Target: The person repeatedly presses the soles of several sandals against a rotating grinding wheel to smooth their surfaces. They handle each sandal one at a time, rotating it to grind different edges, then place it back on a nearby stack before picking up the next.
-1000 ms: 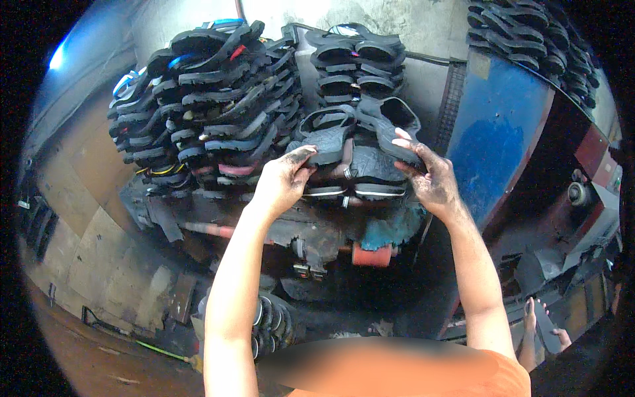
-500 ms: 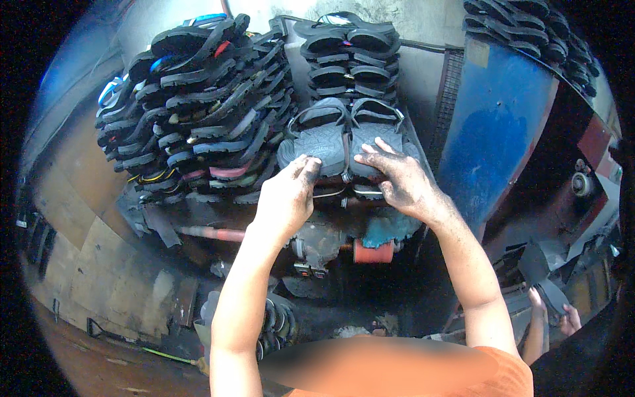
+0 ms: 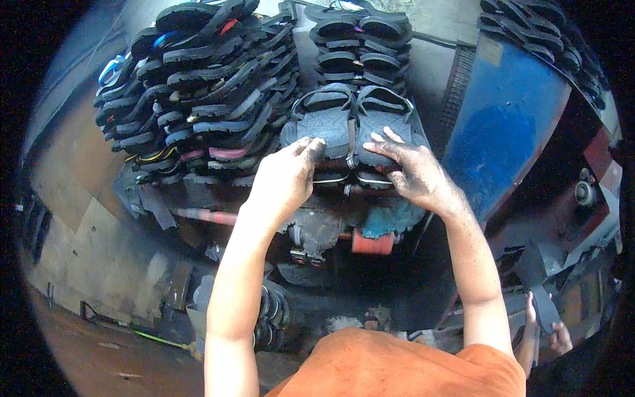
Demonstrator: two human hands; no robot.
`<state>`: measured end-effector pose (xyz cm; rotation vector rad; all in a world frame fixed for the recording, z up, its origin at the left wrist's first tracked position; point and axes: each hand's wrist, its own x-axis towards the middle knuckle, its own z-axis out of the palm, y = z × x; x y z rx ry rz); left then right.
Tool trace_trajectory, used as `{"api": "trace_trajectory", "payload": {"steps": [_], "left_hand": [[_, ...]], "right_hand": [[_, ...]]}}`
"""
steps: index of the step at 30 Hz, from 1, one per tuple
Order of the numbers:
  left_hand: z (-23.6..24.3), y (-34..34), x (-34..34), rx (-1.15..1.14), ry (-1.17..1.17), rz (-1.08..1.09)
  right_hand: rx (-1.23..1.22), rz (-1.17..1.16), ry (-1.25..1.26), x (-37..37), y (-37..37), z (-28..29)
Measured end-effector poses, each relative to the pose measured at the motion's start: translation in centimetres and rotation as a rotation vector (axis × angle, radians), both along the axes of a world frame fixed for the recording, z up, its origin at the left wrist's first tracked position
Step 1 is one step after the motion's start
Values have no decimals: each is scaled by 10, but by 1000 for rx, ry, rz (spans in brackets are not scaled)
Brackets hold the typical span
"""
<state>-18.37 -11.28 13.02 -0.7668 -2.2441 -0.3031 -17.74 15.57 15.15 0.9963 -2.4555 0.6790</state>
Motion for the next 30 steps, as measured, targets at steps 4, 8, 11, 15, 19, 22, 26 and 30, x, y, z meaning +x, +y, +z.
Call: {"api": "trace_trajectory", "payload": {"steps": [4, 8, 11, 15, 19, 22, 26, 30], "left_hand": [[11, 4, 15, 113, 107, -70], [-3, 10, 95, 433, -154, -381], [-19, 11, 162, 607, -999, -1182], [-35, 32, 209, 435, -892, -1802], [-49, 4, 218, 865, -740, -1502], [-61, -25, 236, 1000, -436, -1162], [-76, -37, 260, 985, -529, -1036], [-123, -55, 281, 817, -968, -1159]], "right_hand": [[-43, 57, -2, 4, 2, 4], [-106, 20, 139, 18, 8, -3], [-164, -21, 295, 32, 17, -16], [-97, -23, 331, 43, 37, -19], [-59, -61, 269, 57, 45, -18], [61, 37, 209, 82, 42, -16], [203, 163, 80, 112, 38, -22], [-88, 65, -254, 123, 24, -77]]}}
